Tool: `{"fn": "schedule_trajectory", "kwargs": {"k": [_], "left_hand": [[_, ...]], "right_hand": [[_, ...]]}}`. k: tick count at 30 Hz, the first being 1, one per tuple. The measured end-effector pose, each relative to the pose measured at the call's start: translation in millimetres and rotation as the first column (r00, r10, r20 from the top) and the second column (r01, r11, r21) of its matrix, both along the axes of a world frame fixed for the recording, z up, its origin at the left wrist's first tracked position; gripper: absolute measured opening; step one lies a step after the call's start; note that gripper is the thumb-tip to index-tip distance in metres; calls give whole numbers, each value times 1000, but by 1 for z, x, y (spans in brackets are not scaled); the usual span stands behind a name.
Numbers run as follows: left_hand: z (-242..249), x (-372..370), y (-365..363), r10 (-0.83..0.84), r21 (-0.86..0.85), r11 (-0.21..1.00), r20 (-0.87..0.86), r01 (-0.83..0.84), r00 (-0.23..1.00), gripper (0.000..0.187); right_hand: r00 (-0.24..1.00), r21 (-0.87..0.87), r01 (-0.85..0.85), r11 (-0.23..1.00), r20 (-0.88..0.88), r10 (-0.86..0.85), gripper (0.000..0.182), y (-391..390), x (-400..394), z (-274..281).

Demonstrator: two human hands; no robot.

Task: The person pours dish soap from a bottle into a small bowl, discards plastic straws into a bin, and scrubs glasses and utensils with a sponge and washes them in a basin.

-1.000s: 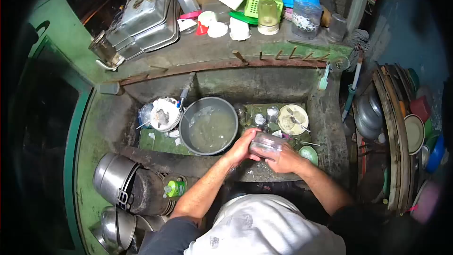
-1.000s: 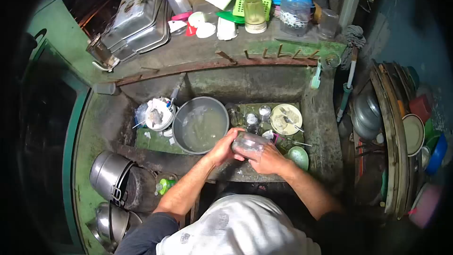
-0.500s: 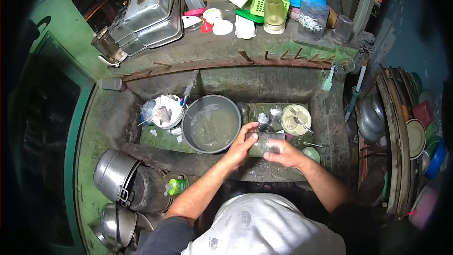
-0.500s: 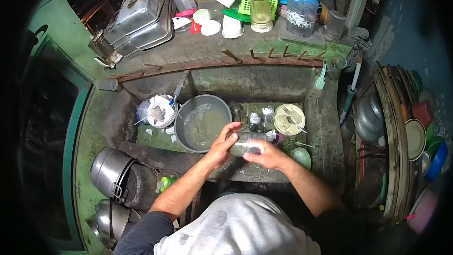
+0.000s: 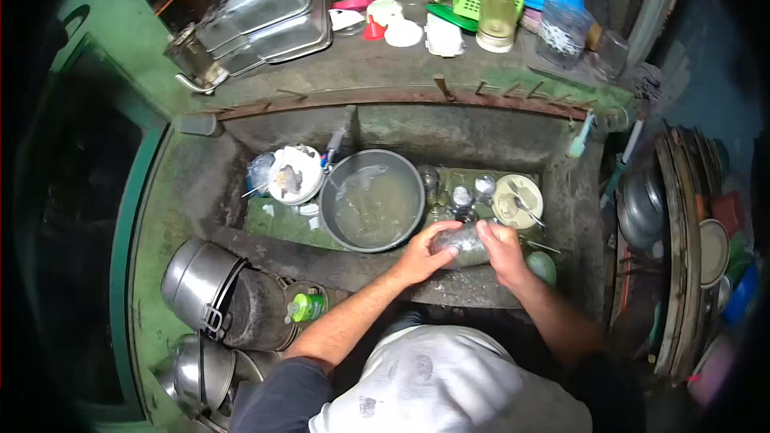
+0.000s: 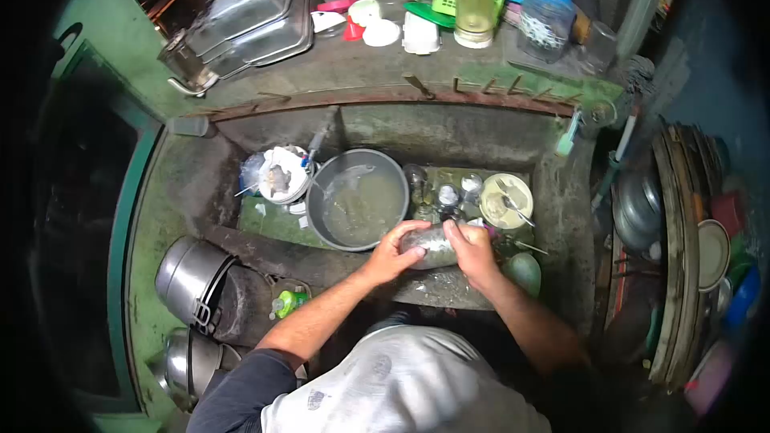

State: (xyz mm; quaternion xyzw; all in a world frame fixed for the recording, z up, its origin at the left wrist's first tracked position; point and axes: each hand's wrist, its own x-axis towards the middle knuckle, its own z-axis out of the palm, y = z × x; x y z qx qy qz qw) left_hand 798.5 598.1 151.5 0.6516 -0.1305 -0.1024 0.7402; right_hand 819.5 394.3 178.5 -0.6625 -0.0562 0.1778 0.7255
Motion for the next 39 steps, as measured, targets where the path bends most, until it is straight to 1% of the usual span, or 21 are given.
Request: {"fn": "schedule_trajectory", "kwargs": {"k": [1,3,5,6,7,8,9,11,13,15,17,19,21,23,25,27,31,33,35,37,39], "left_hand": [[-4,4,1,17,119,992,155,-35,988,42],[11,8,14,-119,-204,979,-597,-6,794,44],[26,14,24,-122,-191,981,-741,-32,660,48],[19,17,29,-137,-167,985,-677,30,723,48],[16,19,33,-161,-139,986,-610,95,776,48],[13,17,36,-148,-45,989,-483,144,863,48],[11,19,38,-162,-47,986,-485,159,860,48],[7,22,40,-243,113,961,-97,253,965,57],[-10,30,48,-413,225,861,-213,456,886,84],[-27,19,39,-240,376,905,66,198,969,108],[-28,9,36,-182,-146,981,-419,132,890,99],[-44,6,37,-62,-265,954,-635,-142,770,91],[-45,12,50,-116,-318,934,-705,-165,700,78],[-42,22,64,-157,-337,885,-866,-322,474,66],[-43,31,65,-55,-296,878,-843,-376,536,63],[-123,30,60,23,-450,831,-560,-328,828,58],[-77,22,80,-78,-408,844,-735,-347,674,56],[-45,25,90,-123,-377,855,-815,-356,567,46],[-64,38,101,-187,-480,815,-749,-325,636,54],[-94,46,112,-232,-573,760,-679,-306,696,62],[-120,50,119,-168,-525,797,-668,-299,725,77]], "right_hand": [[993,-181,105,978,79,-92,22,3,2,3],[714,-258,135,957,695,87,23,0,12,-18],[698,-275,-298,914,591,405,23,7,15,-2],[440,-411,-264,873,754,488,25,11,22,-16],[448,-407,-261,875,752,484,25,11,21,-22],[767,-211,-443,871,414,490,25,10,19,-27],[869,53,-492,869,-36,494,25,8,19,-31],[903,45,-429,902,37,428,25,24,22,-20],[996,-321,32,946,85,-5,34,51,21,-28],[907,-373,298,879,397,-139,51,77,28,-30],[885,-181,411,893,315,-343,49,91,51,-30],[858,141,499,855,58,-510,40,99,68,-29],[784,191,563,804,185,-593,25,99,68,-31],[831,-94,496,863,340,-440,16,103,49,-31],[828,-286,343,895,541,-144,28,120,26,-32],[535,-278,448,849,845,-5,20,145,35,-44],[662,-230,602,765,680,-316,20,163,83,-83],[822,-87,536,839,-170,-543,32,157,96,-78],[851,-67,482,874,-205,-484,40,159,83,-97],[847,-268,503,822,343,-406,45,193,61,-87],[846,-353,510,784,372,-382,41,198,69,-99]]}}
